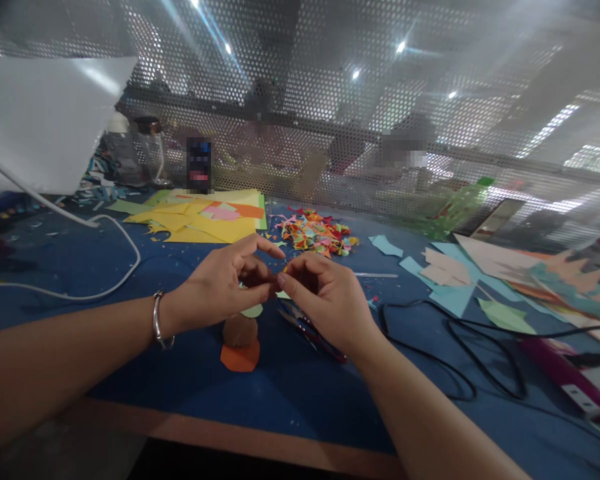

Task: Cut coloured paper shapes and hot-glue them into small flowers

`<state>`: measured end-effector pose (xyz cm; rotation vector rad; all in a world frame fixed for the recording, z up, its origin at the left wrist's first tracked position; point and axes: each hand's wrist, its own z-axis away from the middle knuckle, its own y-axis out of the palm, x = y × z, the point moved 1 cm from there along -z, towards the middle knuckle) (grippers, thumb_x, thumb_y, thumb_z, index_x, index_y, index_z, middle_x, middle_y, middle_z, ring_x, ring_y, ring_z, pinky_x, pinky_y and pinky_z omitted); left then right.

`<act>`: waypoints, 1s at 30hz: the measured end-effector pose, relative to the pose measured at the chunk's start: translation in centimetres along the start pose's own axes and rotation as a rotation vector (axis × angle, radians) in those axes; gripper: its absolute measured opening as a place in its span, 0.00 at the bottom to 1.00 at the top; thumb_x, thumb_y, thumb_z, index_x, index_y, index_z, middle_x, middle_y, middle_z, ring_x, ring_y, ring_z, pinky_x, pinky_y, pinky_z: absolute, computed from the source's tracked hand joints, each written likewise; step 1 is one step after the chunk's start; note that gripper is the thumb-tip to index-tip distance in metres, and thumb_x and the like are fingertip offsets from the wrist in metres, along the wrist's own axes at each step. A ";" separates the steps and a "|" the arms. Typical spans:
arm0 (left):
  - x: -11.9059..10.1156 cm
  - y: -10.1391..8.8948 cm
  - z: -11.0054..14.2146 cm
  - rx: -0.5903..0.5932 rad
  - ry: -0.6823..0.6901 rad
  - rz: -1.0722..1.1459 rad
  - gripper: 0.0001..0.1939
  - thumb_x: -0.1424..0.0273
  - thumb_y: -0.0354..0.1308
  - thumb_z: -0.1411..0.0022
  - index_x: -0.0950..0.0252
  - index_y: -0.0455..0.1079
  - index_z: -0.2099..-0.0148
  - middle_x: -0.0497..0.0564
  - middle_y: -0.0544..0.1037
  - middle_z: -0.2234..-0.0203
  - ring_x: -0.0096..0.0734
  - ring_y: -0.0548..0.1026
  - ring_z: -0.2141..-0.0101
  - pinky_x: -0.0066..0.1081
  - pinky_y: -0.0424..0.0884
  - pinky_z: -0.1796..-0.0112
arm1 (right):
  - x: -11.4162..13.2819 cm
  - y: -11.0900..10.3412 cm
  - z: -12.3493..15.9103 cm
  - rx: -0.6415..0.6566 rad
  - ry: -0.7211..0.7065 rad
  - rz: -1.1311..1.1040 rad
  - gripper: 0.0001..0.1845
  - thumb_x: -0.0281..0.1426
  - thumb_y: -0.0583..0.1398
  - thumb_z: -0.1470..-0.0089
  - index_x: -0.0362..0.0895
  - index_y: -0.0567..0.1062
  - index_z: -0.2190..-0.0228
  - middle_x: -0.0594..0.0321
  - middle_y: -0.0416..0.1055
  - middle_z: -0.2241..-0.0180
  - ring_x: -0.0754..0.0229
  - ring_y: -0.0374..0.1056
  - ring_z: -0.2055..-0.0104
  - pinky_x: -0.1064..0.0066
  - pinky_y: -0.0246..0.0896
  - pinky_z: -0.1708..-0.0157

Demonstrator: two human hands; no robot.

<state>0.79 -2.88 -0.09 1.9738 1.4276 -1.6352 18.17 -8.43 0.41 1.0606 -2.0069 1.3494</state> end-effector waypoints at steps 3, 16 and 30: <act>-0.1 0.0 0.0 0.024 -0.009 0.034 0.17 0.74 0.60 0.43 0.62 0.66 0.51 0.43 0.76 0.75 0.23 0.74 0.74 0.24 0.66 0.71 | 0.0 0.0 0.0 -0.003 -0.005 -0.006 0.12 0.39 0.63 0.45 0.43 0.75 0.72 0.68 0.66 0.78 0.67 0.60 0.81 0.74 0.55 0.81; 1.4 -1.2 -1.6 -0.232 -0.235 0.440 0.14 0.76 0.64 0.46 0.66 0.65 0.59 0.48 0.79 0.75 0.28 0.79 0.73 0.27 0.73 0.69 | -1.1 -1.5 -0.6 0.172 -0.022 0.417 0.13 0.39 0.59 0.43 0.44 0.73 0.74 0.66 0.67 0.78 0.65 0.59 0.78 0.73 0.52 0.78; 1.0 -0.7 -1.3 -0.180 -0.249 0.415 0.11 0.79 0.64 0.45 0.66 0.66 0.62 0.48 0.79 0.76 0.26 0.79 0.74 0.26 0.72 0.71 | 0.1 -1.9 0.1 0.698 0.162 0.773 0.07 0.30 0.59 0.47 0.45 0.73 0.76 0.61 0.75 0.76 0.59 0.68 0.75 0.70 0.48 0.76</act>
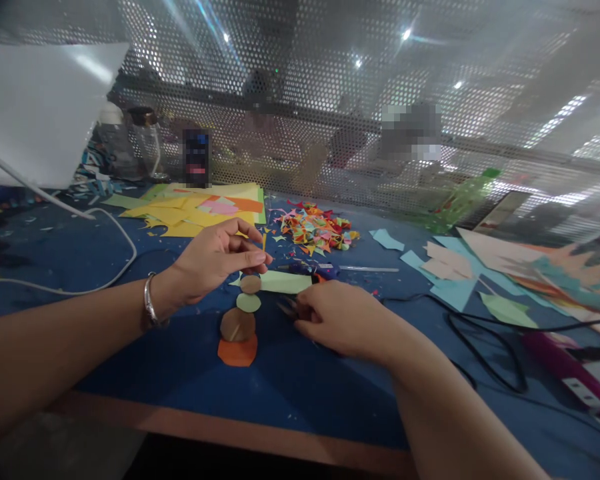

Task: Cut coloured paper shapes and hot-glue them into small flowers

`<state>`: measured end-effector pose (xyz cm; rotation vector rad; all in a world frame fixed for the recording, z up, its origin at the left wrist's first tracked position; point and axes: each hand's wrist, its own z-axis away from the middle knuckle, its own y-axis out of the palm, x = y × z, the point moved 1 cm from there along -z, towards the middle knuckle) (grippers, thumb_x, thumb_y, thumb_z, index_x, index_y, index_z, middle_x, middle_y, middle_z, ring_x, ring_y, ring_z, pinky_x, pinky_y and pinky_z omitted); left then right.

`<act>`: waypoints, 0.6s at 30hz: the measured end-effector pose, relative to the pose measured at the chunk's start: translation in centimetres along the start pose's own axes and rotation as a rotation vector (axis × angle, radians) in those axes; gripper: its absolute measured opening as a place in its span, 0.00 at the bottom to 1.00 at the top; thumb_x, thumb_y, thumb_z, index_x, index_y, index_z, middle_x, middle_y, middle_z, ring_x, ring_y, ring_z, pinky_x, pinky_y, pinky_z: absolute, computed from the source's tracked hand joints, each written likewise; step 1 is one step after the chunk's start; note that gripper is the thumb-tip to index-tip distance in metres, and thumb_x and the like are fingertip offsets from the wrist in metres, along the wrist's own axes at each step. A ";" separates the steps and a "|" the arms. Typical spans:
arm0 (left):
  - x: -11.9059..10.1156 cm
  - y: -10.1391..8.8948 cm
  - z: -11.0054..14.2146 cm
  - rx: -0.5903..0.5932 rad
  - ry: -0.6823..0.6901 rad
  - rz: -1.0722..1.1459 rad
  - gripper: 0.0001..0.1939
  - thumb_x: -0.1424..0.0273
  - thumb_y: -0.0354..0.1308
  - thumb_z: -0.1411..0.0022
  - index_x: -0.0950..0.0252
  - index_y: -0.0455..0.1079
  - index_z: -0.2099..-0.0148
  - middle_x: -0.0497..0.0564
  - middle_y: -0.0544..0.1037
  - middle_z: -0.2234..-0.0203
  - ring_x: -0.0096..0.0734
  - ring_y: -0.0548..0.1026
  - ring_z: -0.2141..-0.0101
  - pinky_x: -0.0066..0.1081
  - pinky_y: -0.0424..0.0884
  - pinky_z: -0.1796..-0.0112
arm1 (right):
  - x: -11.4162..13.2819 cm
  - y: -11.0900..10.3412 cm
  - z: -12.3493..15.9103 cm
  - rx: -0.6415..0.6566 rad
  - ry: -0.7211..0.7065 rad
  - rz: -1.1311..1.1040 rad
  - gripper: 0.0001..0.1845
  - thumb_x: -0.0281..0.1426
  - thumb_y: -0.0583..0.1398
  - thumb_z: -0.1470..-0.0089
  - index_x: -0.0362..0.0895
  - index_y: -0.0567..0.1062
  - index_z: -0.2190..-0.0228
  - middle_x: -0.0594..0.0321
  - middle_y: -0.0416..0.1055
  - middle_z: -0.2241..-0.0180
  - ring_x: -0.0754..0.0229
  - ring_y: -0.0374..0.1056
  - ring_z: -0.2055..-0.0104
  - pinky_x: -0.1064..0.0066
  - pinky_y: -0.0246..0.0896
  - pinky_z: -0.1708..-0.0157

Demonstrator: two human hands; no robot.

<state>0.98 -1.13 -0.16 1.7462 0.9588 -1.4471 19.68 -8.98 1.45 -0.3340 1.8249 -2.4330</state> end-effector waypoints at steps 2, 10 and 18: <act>0.0 0.0 0.0 -0.003 -0.006 -0.002 0.11 0.80 0.64 0.46 0.66 0.65 0.62 0.48 0.79 0.76 0.27 0.79 0.74 0.26 0.72 0.71 | -0.2 -0.1 0.0 -0.009 -0.001 -0.008 0.07 0.29 0.58 0.47 0.45 0.73 0.76 0.62 0.74 0.76 0.59 0.68 0.75 0.70 0.48 0.76; 0.1 0.0 -0.1 0.016 -0.016 0.011 0.10 0.79 0.63 0.44 0.66 0.65 0.63 0.48 0.80 0.75 0.26 0.79 0.75 0.26 0.73 0.72 | -0.5 -0.1 0.0 -0.053 0.114 0.118 0.11 0.36 0.58 0.45 0.46 0.71 0.77 0.61 0.74 0.74 0.58 0.67 0.73 0.69 0.46 0.75; 0.1 0.1 0.0 0.010 -0.041 0.030 0.11 0.80 0.64 0.45 0.66 0.66 0.61 0.48 0.79 0.76 0.25 0.78 0.75 0.26 0.71 0.72 | 1.4 -0.2 -0.5 0.008 0.101 0.061 0.05 0.30 0.58 0.47 0.45 0.73 0.73 0.59 0.76 0.73 0.58 0.69 0.72 0.70 0.46 0.75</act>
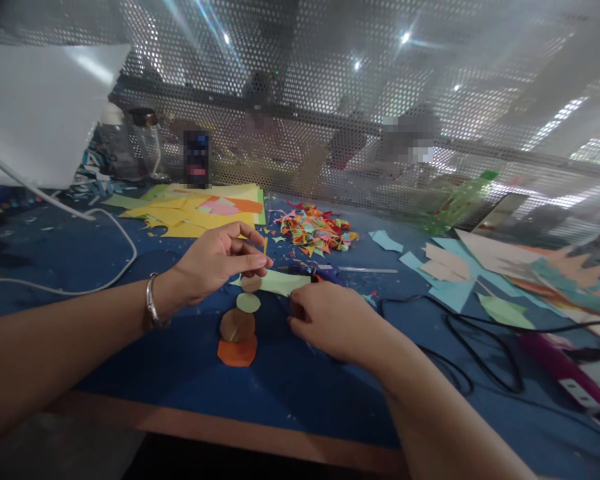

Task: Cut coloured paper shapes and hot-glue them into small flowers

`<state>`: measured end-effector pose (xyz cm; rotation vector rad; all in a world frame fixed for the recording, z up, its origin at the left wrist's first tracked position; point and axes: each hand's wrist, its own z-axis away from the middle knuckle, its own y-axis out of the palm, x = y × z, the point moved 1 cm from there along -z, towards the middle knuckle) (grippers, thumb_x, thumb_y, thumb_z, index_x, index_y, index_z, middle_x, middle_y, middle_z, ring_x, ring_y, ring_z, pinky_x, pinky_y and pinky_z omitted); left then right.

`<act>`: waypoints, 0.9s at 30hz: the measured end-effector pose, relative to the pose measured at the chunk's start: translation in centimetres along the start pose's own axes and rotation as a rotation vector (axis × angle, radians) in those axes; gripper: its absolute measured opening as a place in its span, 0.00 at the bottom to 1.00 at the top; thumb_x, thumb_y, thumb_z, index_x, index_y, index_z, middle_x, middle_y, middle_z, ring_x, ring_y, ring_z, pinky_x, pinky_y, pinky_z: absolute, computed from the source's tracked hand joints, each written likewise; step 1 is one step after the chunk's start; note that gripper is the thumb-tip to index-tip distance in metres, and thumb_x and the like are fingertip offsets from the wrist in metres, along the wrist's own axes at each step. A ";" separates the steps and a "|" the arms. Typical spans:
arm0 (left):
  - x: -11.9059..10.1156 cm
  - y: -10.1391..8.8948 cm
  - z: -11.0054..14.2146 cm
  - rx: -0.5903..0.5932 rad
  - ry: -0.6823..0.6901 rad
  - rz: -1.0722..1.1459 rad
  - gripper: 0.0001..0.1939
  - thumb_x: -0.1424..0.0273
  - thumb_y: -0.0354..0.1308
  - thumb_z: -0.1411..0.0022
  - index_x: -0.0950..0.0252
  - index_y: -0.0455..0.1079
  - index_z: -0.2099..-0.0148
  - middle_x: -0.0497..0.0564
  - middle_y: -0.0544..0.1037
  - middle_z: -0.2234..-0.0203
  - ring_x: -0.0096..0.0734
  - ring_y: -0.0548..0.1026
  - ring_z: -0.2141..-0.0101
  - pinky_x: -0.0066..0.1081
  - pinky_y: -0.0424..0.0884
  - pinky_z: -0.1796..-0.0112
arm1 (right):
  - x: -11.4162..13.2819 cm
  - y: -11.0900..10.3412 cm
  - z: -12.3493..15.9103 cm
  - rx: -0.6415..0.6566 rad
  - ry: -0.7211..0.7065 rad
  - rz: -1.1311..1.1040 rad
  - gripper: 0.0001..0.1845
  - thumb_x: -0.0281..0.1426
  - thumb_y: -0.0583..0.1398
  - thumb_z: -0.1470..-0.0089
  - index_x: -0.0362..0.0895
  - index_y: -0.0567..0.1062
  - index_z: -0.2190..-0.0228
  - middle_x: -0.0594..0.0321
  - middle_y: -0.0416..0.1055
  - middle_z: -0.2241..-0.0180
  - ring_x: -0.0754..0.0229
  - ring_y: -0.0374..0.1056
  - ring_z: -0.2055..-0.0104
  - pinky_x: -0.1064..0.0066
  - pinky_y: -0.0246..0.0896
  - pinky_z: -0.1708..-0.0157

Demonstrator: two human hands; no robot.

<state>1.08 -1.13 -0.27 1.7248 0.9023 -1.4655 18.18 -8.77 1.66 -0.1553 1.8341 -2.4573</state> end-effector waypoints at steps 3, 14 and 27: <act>-0.1 -0.1 -0.1 -0.016 -0.020 0.027 0.12 0.81 0.64 0.45 0.67 0.67 0.60 0.48 0.80 0.76 0.25 0.77 0.75 0.25 0.70 0.72 | -0.1 0.1 0.1 0.009 0.013 0.000 0.05 0.29 0.59 0.49 0.45 0.72 0.75 0.59 0.75 0.74 0.59 0.68 0.74 0.70 0.45 0.76; -0.3 -0.7 -0.6 -0.098 -0.125 0.061 0.07 0.82 0.61 0.42 0.69 0.68 0.63 0.51 0.80 0.75 0.22 0.76 0.76 0.25 0.68 0.71 | -2.7 0.3 0.9 0.039 -0.113 -0.214 0.07 0.22 0.57 0.56 0.46 0.66 0.77 0.67 0.69 0.81 0.63 0.64 0.79 0.73 0.46 0.80; 0.2 -1.5 -1.3 -0.140 -0.109 0.035 0.07 0.80 0.61 0.42 0.68 0.68 0.62 0.51 0.80 0.74 0.23 0.77 0.75 0.27 0.69 0.70 | -4.9 -1.4 1.7 -0.334 -0.208 -0.517 0.06 0.35 0.60 0.50 0.46 0.73 0.74 0.67 0.64 0.82 0.65 0.58 0.80 0.73 0.54 0.81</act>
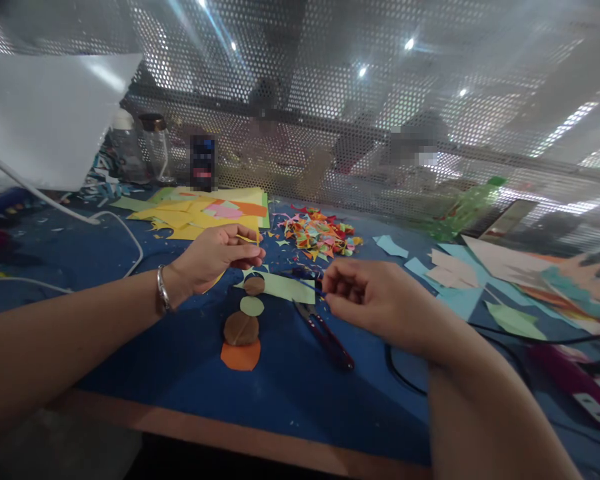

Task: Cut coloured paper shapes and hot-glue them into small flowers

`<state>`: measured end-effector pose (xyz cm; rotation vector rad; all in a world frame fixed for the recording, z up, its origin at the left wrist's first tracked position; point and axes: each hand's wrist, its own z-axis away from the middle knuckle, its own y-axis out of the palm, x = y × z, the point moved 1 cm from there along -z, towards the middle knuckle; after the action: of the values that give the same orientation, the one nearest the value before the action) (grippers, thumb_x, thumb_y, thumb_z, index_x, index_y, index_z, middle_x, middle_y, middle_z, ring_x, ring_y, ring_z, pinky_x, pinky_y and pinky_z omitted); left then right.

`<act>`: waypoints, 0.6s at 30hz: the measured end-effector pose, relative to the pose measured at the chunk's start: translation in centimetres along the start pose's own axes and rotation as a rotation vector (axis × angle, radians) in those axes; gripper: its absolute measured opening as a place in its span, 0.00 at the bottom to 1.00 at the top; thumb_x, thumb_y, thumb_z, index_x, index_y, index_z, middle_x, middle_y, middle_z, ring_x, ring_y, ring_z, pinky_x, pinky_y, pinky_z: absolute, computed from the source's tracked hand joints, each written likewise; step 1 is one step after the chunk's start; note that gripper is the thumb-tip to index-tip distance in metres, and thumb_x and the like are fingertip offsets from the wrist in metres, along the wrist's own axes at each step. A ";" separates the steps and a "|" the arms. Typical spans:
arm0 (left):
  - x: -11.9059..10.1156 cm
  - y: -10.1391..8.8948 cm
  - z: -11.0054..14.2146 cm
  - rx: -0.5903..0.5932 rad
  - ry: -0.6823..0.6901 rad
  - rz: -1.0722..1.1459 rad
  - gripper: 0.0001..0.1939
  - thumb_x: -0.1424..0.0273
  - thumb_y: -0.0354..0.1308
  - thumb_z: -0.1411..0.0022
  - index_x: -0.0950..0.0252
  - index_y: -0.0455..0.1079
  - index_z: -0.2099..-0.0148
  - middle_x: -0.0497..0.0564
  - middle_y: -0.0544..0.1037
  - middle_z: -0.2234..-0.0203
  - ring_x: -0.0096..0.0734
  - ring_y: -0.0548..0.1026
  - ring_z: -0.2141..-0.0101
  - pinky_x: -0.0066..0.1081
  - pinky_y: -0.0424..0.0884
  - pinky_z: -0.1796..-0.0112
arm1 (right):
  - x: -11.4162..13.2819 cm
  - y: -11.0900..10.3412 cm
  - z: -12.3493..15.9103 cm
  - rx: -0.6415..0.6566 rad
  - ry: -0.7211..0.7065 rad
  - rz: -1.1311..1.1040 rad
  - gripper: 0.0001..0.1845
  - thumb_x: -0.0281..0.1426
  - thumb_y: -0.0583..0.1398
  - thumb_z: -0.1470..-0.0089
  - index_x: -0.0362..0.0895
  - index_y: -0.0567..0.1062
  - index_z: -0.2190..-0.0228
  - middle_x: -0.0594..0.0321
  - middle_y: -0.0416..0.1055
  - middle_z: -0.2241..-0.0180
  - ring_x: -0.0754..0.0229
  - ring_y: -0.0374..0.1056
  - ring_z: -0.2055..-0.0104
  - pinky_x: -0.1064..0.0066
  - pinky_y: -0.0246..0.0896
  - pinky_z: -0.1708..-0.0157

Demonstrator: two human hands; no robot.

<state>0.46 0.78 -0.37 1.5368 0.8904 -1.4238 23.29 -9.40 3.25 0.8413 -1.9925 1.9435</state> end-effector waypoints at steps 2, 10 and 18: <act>0.1 0.0 0.1 0.028 -0.031 0.010 0.07 0.81 0.61 0.42 0.67 0.68 0.62 0.50 0.80 0.74 0.23 0.77 0.75 0.26 0.69 0.70 | 0.1 -0.1 -0.2 -0.102 -0.013 -0.007 0.08 0.37 0.60 0.49 0.46 0.73 0.74 0.67 0.64 0.82 0.65 0.58 0.80 0.72 0.54 0.81; 0.6 0.7 0.8 0.256 -0.196 0.041 0.09 0.82 0.62 0.42 0.69 0.69 0.59 0.53 0.81 0.75 0.26 0.79 0.76 0.25 0.71 0.74 | 0.2 0.4 -0.6 -0.104 -0.029 -0.007 0.07 0.37 0.60 0.49 0.46 0.73 0.73 0.67 0.65 0.81 0.64 0.60 0.79 0.72 0.56 0.79; 0.2 0.8 1.0 0.352 -0.257 0.020 0.11 0.83 0.62 0.44 0.69 0.69 0.59 0.52 0.81 0.76 0.27 0.80 0.76 0.23 0.71 0.75 | 0.0 0.8 -0.8 -0.037 -0.020 -0.007 0.07 0.36 0.60 0.49 0.45 0.73 0.72 0.67 0.66 0.79 0.64 0.61 0.78 0.71 0.57 0.77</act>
<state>0.80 -0.47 -0.45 1.5586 0.4865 -1.7858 22.72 -8.70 2.67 0.8610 -2.0277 1.8960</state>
